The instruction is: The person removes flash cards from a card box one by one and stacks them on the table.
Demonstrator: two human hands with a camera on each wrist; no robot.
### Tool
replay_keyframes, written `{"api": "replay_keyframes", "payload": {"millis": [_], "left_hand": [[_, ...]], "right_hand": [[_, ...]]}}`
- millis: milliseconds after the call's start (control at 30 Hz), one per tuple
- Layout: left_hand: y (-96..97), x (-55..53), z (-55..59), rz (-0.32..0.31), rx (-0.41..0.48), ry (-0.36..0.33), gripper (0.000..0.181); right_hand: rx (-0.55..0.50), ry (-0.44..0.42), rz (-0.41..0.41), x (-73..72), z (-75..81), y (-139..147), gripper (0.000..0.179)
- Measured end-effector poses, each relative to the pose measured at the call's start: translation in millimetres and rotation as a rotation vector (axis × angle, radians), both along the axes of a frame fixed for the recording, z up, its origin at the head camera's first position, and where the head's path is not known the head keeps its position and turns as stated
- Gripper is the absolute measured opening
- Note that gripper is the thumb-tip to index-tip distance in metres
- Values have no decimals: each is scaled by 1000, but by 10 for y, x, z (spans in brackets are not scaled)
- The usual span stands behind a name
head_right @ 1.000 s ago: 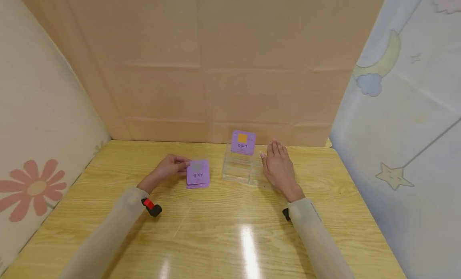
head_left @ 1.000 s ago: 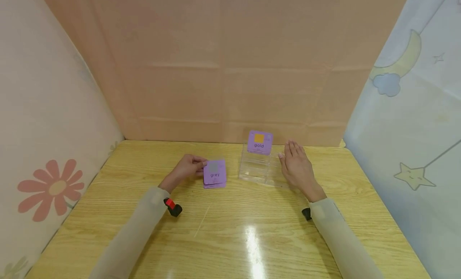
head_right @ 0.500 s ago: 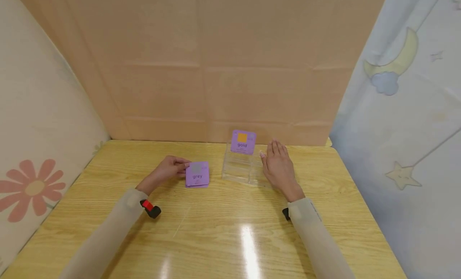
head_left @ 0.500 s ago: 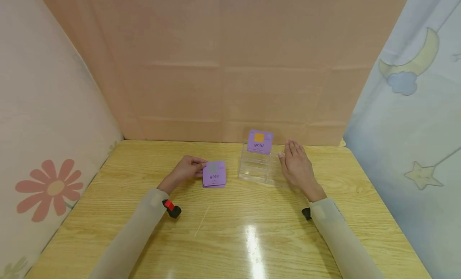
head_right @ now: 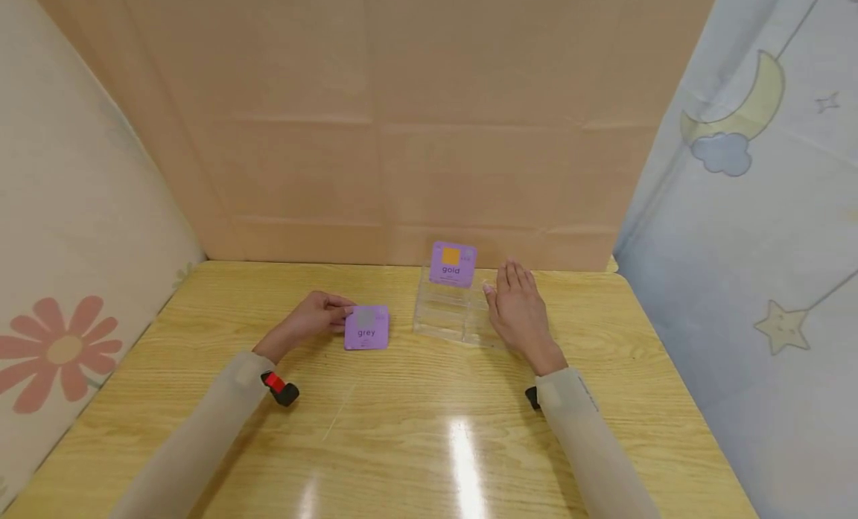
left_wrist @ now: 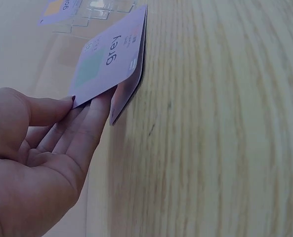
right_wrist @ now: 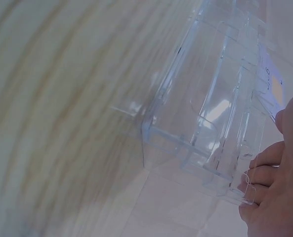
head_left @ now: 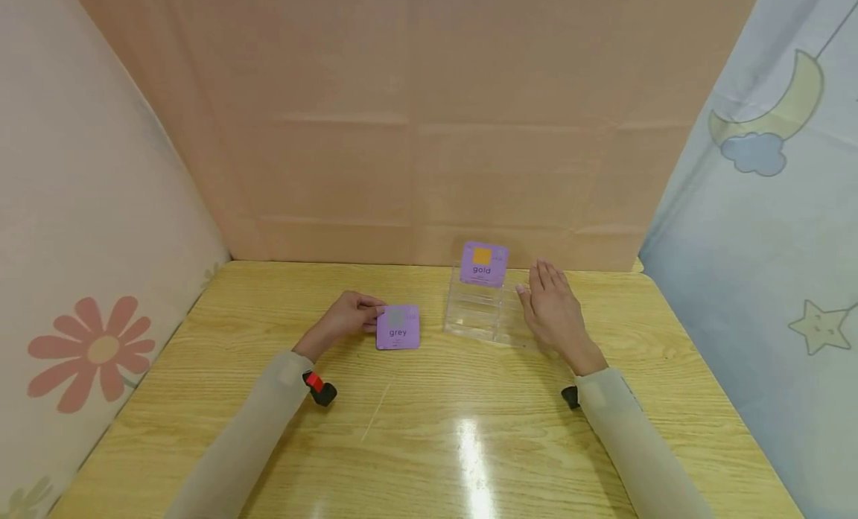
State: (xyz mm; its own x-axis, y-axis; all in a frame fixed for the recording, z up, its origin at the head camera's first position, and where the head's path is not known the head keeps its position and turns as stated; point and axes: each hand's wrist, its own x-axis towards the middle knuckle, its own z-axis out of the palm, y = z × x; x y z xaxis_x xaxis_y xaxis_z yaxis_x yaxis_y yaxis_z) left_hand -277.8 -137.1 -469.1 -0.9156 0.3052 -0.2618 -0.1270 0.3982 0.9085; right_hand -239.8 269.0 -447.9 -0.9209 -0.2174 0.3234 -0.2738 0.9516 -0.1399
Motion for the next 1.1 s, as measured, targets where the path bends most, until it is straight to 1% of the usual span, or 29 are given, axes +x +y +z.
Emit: {"api": "replay_keyframes", "payload": {"millis": [200, 333, 500, 667, 933, 1100], "left_hand": [[25, 6, -11, 7, -14, 27, 30], [37, 12, -6, 6, -55, 58, 30], [43, 13, -9, -14, -124, 111, 30], [35, 5, -33, -41, -160, 147, 30], [36, -18, -44, -64, -190, 167, 30], [39, -39, -23, -93, -260, 197, 28]], "right_hand": [[1, -12, 2, 11, -6, -1, 66], [1, -8, 2, 18, -3, -1, 66], [6, -8, -7, 21, 11, -2, 66], [13, -17, -14, 10, 13, -3, 68], [2, -29, -12, 14, 21, -8, 69], [0, -29, -10, 18, 30, -14, 69]]}}
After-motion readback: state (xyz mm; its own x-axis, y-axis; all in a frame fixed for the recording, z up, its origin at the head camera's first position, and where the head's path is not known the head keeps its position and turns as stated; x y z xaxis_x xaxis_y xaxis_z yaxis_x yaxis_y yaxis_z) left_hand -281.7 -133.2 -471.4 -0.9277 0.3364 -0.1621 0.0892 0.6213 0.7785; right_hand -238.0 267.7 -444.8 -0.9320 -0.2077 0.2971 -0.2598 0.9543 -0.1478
